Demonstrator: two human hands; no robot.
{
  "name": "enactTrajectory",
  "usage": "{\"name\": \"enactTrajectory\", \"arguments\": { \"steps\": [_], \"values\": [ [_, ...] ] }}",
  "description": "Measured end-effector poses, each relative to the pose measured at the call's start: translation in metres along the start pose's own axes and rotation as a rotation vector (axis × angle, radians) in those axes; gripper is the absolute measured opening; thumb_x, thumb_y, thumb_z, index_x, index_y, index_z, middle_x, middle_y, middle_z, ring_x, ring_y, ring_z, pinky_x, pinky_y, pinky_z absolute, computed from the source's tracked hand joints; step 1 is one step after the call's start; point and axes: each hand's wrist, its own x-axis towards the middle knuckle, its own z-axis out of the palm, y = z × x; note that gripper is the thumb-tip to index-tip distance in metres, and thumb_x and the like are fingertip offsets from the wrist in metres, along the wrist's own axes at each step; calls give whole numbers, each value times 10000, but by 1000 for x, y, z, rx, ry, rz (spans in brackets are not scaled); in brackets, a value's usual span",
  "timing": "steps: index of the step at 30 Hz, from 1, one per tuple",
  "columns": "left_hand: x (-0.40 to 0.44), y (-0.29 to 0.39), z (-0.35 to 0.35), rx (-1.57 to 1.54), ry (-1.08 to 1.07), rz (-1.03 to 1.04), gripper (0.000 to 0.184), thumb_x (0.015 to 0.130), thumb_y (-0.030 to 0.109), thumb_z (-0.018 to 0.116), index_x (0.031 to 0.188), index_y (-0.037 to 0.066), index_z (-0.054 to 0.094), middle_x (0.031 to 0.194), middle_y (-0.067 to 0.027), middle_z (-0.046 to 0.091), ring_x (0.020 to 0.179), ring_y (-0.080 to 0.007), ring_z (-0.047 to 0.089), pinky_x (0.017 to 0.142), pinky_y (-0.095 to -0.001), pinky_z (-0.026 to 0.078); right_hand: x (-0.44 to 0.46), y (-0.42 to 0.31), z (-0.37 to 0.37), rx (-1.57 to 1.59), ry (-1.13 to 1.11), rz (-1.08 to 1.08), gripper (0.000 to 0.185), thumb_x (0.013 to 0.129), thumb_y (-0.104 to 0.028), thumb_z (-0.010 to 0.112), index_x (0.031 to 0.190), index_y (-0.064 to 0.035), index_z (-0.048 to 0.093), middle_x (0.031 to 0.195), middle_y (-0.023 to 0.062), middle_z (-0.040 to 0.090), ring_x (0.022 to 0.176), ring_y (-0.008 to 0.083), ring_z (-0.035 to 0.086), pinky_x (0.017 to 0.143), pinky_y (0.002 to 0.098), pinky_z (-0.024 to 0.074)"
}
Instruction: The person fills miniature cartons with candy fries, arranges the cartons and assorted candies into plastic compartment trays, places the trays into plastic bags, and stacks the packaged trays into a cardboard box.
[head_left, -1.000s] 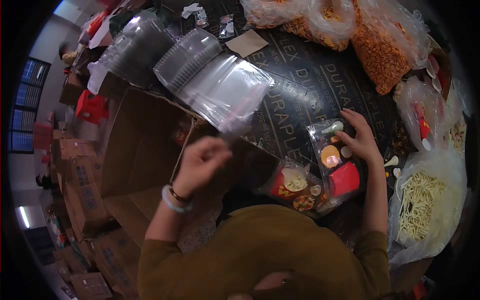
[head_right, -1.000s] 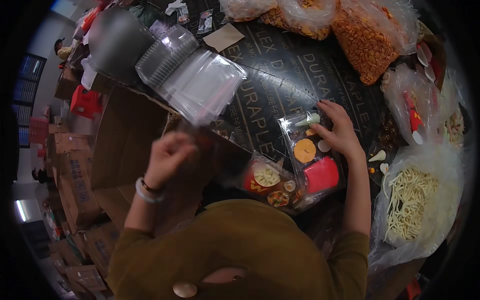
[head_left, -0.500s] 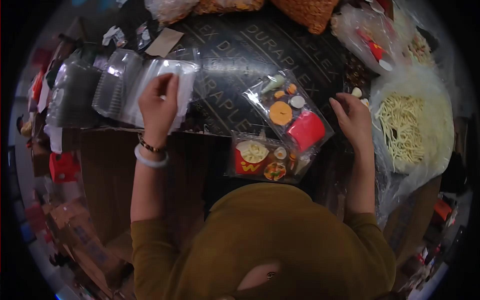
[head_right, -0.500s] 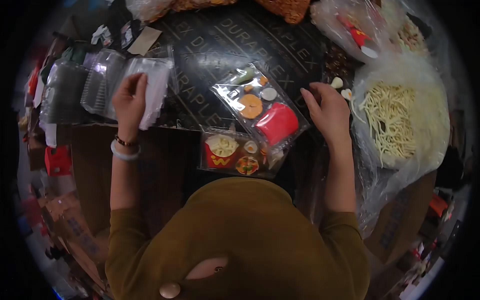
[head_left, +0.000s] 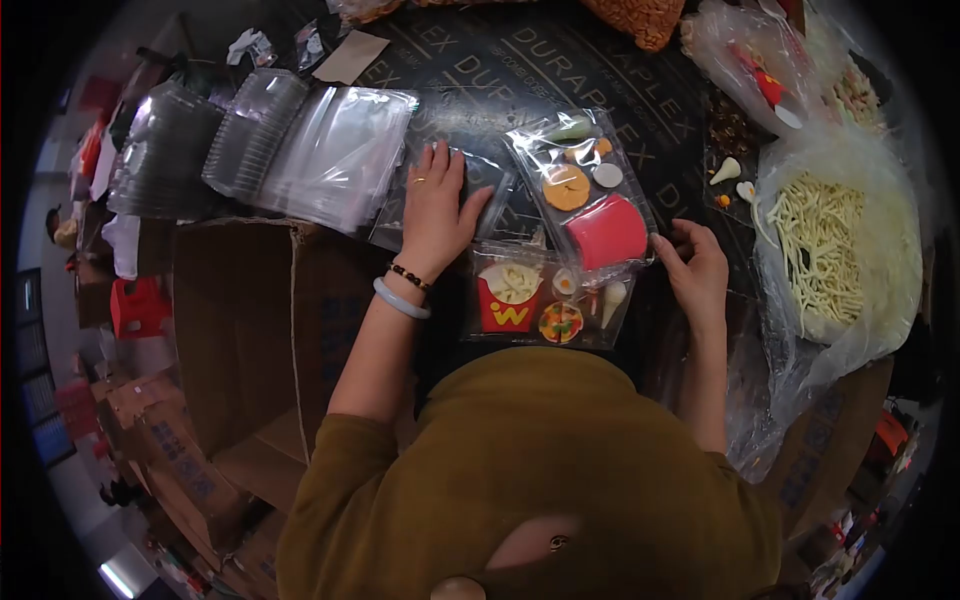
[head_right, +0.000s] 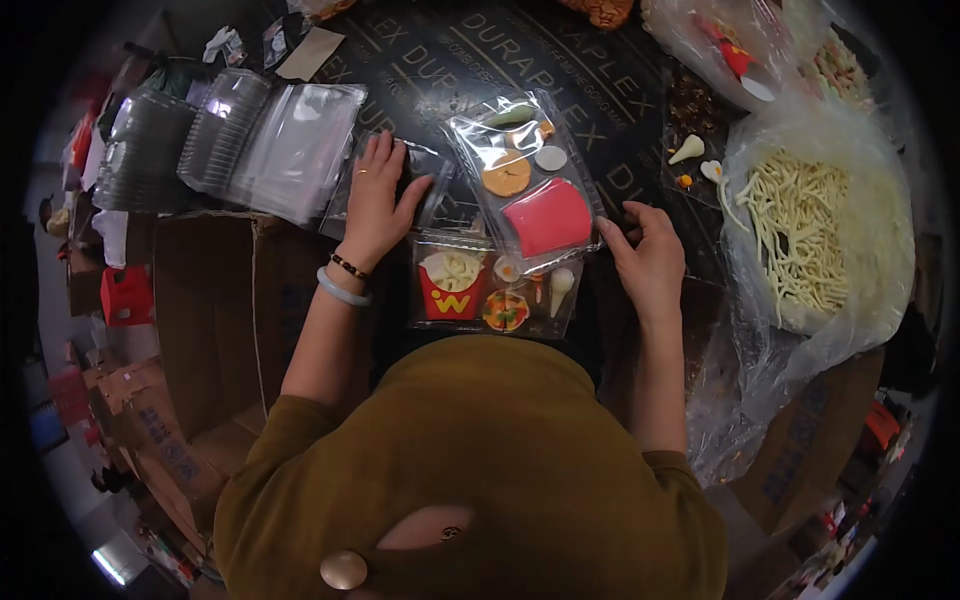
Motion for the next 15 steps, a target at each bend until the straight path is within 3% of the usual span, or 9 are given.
{"name": "enactTrajectory", "arguments": {
  "steps": [3,6,8,9,11,12,14,15],
  "values": [
    [17,-4,-7,-26,-169,8,621,866,394,592,1286,-39,443,1414,-253,350,1324,-419,305,1082,-489,256,27,-6,9,-76,5,-228,496,759,-309,749,1107,17,610,1040,152,631,871,246,623,773,340,496],
    [61,-18,4,34,-225,88,617,851,391,610,1289,-18,460,1425,-240,345,1342,-420,274,1085,-479,268,63,-40,28,-27,-135,-154,683,711,-369,772,1221,22,539,1166,203,600,1040,294,607,887,353,476],
    [81,-32,17,-33,-195,124,604,827,336,646,1289,-10,468,1412,-243,364,1331,-427,290,1085,-459,280,95,-58,40,-112,-208,-138,777,650,-414,801,1237,17,531,1167,213,600,1067,306,598,893,362,474],
    [91,-41,21,-242,-145,167,612,808,286,676,1303,-4,462,1399,-227,397,1323,-382,338,1074,-402,310,107,-67,43,-187,-228,-168,820,614,-423,817,1239,23,529,1166,215,600,1071,309,597,895,367,473],
    [103,-41,16,-707,-127,-58,603,843,229,676,1354,36,420,1381,-164,443,1304,-228,391,1042,-329,355,131,-73,50,-271,-268,-210,876,562,-400,850,1246,33,516,1143,209,607,1045,298,602,873,362,478],
    [116,-55,19,-856,-140,-163,587,853,159,665,1371,59,406,1347,-136,464,1207,-190,476,976,-294,417,141,-72,54,-282,-291,-229,890,546,-368,866,1252,37,506,1121,200,613,1015,284,609,851,351,483],
    [129,-59,12,-1200,20,-238,621,869,107,634,1412,77,335,1299,-147,470,1095,-221,553,938,-315,458,151,-80,50,-184,-445,-178,692,603,-299,852,1136,43,574,996,145,652,885,219,634,784,326,495],
    [136,-59,3,-1320,6,-434,656,881,77,605,1439,82,260,1278,-164,460,1030,-249,587,903,-341,490,156,-84,47,-109,-561,-126,621,621,-276,845,1094,38,593,957,125,659,847,197,634,763,318,496]
  ]
}}
